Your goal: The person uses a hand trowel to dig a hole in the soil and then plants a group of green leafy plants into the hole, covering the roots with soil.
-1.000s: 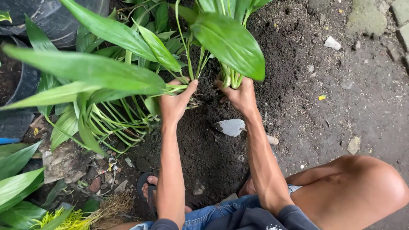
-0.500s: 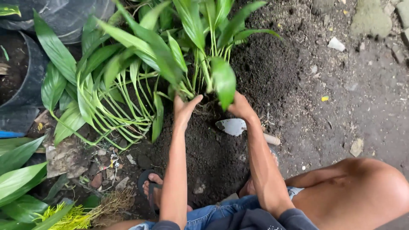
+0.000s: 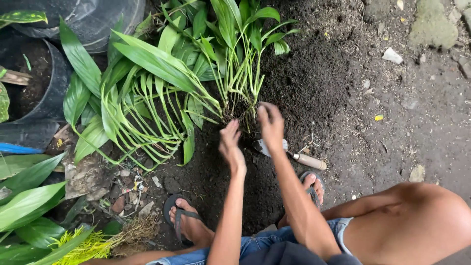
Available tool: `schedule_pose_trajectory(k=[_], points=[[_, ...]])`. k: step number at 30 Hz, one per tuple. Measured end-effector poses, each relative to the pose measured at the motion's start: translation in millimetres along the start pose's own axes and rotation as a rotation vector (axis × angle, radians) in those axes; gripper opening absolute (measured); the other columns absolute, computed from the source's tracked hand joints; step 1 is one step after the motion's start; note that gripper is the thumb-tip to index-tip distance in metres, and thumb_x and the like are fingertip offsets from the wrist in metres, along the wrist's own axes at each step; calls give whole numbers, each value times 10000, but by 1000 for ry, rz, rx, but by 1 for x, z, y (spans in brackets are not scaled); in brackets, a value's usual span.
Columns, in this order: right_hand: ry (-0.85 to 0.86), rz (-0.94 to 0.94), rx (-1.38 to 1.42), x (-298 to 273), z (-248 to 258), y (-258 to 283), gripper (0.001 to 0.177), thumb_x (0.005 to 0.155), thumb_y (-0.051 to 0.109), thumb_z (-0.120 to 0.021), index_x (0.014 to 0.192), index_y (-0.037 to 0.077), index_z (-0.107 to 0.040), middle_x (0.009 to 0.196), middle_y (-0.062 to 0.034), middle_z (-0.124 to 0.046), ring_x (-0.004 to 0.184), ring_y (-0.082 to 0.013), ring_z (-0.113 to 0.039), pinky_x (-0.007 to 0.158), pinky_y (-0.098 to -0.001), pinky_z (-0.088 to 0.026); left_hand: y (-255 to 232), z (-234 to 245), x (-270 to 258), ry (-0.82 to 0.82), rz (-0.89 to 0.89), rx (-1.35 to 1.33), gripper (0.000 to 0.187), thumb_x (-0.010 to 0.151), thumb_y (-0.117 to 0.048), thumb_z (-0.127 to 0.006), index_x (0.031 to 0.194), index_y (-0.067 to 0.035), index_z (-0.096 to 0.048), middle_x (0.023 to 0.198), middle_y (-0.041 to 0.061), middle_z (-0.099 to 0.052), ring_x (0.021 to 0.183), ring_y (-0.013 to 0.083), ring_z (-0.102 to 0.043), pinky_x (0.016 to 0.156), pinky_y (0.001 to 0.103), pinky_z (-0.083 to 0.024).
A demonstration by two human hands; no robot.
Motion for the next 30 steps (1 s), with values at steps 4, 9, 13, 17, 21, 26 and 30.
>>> schedule_pose_trajectory(k=[4,9,13,17,21,26,30], points=[[179,-109,2,-30,-16,41,528,1083,407,-395,1434,13,-420,1427,-245,-405,1327,-399,-391,1094,-534,-324,-38,-69,-8,364,153,-51,693,1090,-483,-244,1633,-67,-131,1698,212,-60,1567,392,-41,1283,534,-17],[275,-182,302,-35,4,117,832,1033,650,-134,1627,68,-166,1693,-222,-115,1567,-399,-67,1281,-574,-42,-80,-110,-47,662,-357,547,677,1059,-536,-252,1603,-135,-294,1701,172,-150,1577,384,-8,1240,607,60],[79,-36,717,-34,33,151,871,981,699,-98,1604,121,-295,1700,-167,-214,1577,-355,-128,1287,-528,-111,-13,-89,-39,657,28,315,821,1043,-632,-347,1650,-123,-129,1692,223,-32,1525,424,173,1202,665,77],[277,-46,276,-48,4,88,621,1067,346,-283,1632,100,-205,1701,-209,-106,1568,-386,-32,1282,-550,-20,-83,-103,-43,574,-95,96,738,1079,-557,-213,1646,-98,-107,1702,219,-5,1555,403,60,1244,583,53],[226,-361,518,-58,-2,80,995,966,755,-164,1589,-10,-289,1623,-260,-329,1531,-385,-254,1281,-527,-139,-145,-114,-72,576,-384,98,599,1061,-235,-232,1627,-49,-177,1681,261,-141,1559,416,-146,1282,555,3],[118,-168,663,-14,29,96,828,988,672,-201,1472,54,-461,1312,-205,-644,1359,-342,-486,1199,-574,-308,-33,-85,-72,533,-468,381,638,1073,-382,-319,1623,-69,-242,1679,207,-159,1545,404,-91,1239,557,-58],[-54,-152,3,58,26,-68,436,949,394,-750,1269,124,-627,1055,-70,-696,979,-187,-672,870,-441,-553,88,58,21,-347,-161,73,580,834,-62,-761,1341,1,-485,1233,177,-451,1218,305,-489,1114,385,-465]])
Point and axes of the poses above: each hand's wrist, its own x-axis towards the middle knuckle, its own z-axis out of the back of the hand, y = z × x, the point moved 9 cm from there along x, towards the middle knuckle
